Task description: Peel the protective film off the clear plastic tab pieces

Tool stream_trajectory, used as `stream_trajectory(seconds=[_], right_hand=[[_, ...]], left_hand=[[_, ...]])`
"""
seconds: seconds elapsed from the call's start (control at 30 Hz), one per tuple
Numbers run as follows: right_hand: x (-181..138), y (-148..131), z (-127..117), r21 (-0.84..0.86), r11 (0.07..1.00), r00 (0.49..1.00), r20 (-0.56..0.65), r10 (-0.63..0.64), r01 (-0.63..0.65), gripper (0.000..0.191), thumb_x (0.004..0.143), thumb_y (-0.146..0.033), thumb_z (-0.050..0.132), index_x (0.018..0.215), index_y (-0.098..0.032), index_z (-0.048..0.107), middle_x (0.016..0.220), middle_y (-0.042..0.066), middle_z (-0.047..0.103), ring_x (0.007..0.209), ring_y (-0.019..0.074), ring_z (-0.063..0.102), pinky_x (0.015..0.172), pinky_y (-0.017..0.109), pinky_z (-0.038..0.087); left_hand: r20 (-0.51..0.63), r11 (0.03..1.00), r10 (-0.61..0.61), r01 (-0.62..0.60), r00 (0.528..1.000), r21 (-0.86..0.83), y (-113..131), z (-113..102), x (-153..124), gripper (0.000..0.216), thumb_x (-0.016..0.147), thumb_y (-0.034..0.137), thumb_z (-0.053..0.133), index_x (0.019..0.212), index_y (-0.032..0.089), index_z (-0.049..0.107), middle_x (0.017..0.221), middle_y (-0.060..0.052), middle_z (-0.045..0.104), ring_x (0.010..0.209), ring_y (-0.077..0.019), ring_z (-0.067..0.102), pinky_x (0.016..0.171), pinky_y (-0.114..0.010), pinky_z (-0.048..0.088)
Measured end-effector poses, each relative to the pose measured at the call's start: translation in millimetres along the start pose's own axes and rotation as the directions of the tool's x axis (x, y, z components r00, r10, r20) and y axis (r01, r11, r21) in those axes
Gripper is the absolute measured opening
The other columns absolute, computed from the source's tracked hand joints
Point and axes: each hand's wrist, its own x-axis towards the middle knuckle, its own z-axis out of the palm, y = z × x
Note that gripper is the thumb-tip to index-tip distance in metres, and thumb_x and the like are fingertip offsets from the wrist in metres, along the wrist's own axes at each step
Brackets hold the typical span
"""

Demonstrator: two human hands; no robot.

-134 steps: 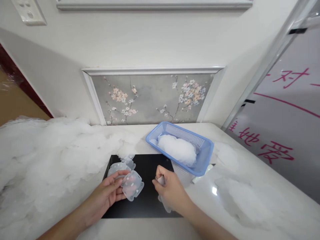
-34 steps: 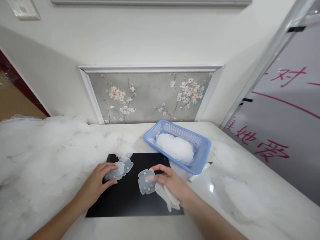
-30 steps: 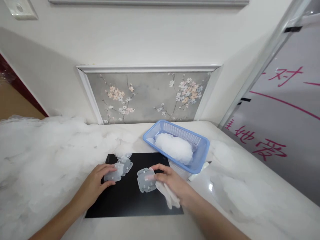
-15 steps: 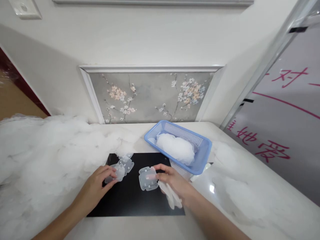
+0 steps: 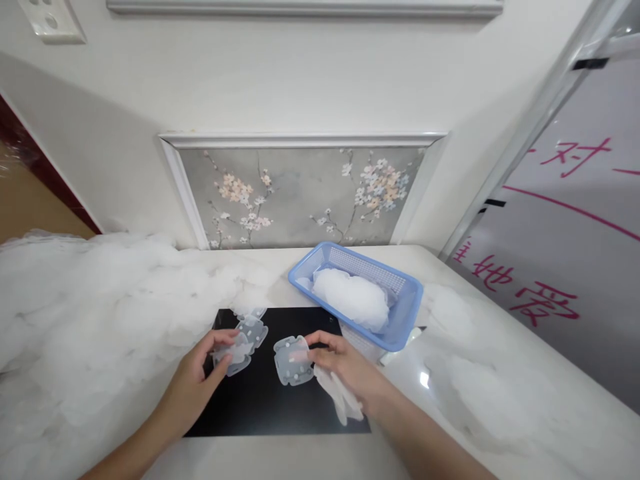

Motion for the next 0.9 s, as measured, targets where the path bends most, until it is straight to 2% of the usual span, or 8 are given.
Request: stream_trajectory(seconds=[0.1,0.2,0.3,0.37,0.4,0.57,0.77,0.9], right_hand=[[-5,1,12,-0.045,0.997,0.997,0.048,-0.056,0.058,0.041,0.065,-0.051,0.077,0.081,-0.017,0.060,0.055,-0.006,0.055,0.044,0.0060,0.037,0.044,0.021,0.023],[-13,5,30,-0.076,0.990,0.983,0.148,-0.110,0.122,0.039,0.068,-0.051,0.077,0.079,-0.016,0.060,0.060,-0.003,0.059,0.047,0.0072,0.042,0.048,0.022,0.028],[-17,10,39,-0.056,0.972,0.962,0.166,-0.217,0.229,0.036,0.074,-0.050,0.073,0.083,-0.017,0.063,0.074,0.004,0.067,0.063,0.0140,0.056,0.059,0.026,0.038],[-16,10,39,-0.093,0.946,0.948,0.109,-0.300,0.310,0.032,0.076,-0.048,0.072,0.085,-0.018,0.065,0.085,0.007,0.070,0.074,0.0178,0.060,0.067,0.029,0.042],[-16,10,37,-0.121,0.934,0.941,0.088,-0.327,0.336,0.030,0.076,-0.046,0.073,0.085,-0.018,0.065,0.088,0.007,0.070,0.076,0.0183,0.060,0.069,0.030,0.043],[-17,4,38,-0.146,0.939,0.949,0.103,-0.298,0.311,0.026,0.070,-0.041,0.076,0.077,-0.018,0.067,0.069,0.000,0.064,0.062,0.0139,0.054,0.061,0.027,0.041],[-26,3,48,-0.228,0.941,0.967,0.000,-0.255,0.248,0.022,0.070,-0.037,0.072,0.067,-0.017,0.065,0.059,-0.002,0.057,0.057,0.0119,0.049,0.058,0.024,0.038],[-27,5,51,-0.216,0.957,0.979,-0.016,-0.203,0.194,0.023,0.069,-0.038,0.072,0.066,-0.017,0.064,0.058,-0.002,0.059,0.057,0.0128,0.051,0.057,0.024,0.039]], left_hand=[[0.027,0.989,0.138,-0.139,0.990,0.058,5,12,-10,0.039,0.081,0.031,0.062,0.119,0.030,0.055,0.142,-0.006,0.048,0.130,-0.0260,0.044,0.108,-0.044,0.035],[0.164,0.998,0.049,-0.054,0.985,0.024,16,24,-20,0.069,0.068,0.027,0.075,0.132,0.032,0.048,0.128,-0.007,0.059,0.119,-0.0263,0.052,0.095,-0.038,0.046],[0.226,0.999,-0.035,0.028,0.973,0.038,24,29,-22,0.036,0.068,0.021,0.071,0.104,0.027,0.067,0.090,-0.002,0.067,0.090,-0.0212,0.060,0.079,-0.030,0.048],[0.229,0.996,-0.074,0.083,0.971,-0.030,26,28,-20,0.010,0.073,0.023,0.067,0.083,0.021,0.068,0.074,0.000,0.063,0.073,-0.0160,0.056,0.068,-0.025,0.044],[0.220,0.989,-0.097,0.120,0.971,-0.091,26,27,-19,0.008,0.074,0.026,0.066,0.078,0.019,0.066,0.070,0.001,0.060,0.067,-0.0138,0.052,0.063,-0.024,0.041],[0.198,0.940,-0.127,0.182,0.972,-0.289,21,25,-17,0.025,0.073,0.036,0.069,0.071,0.017,0.053,0.063,0.005,0.046,0.061,-0.0102,0.041,0.057,-0.021,0.034],[0.258,0.937,-0.151,0.222,0.954,-0.271,24,28,-22,0.023,0.074,0.034,0.068,0.072,0.018,0.051,0.062,0.005,0.045,0.059,-0.0096,0.038,0.055,-0.021,0.030],[0.257,0.948,-0.129,0.196,0.958,-0.252,27,28,-25,0.021,0.073,0.031,0.069,0.089,0.020,0.060,0.073,0.002,0.055,0.065,-0.0114,0.045,0.060,-0.022,0.036]])
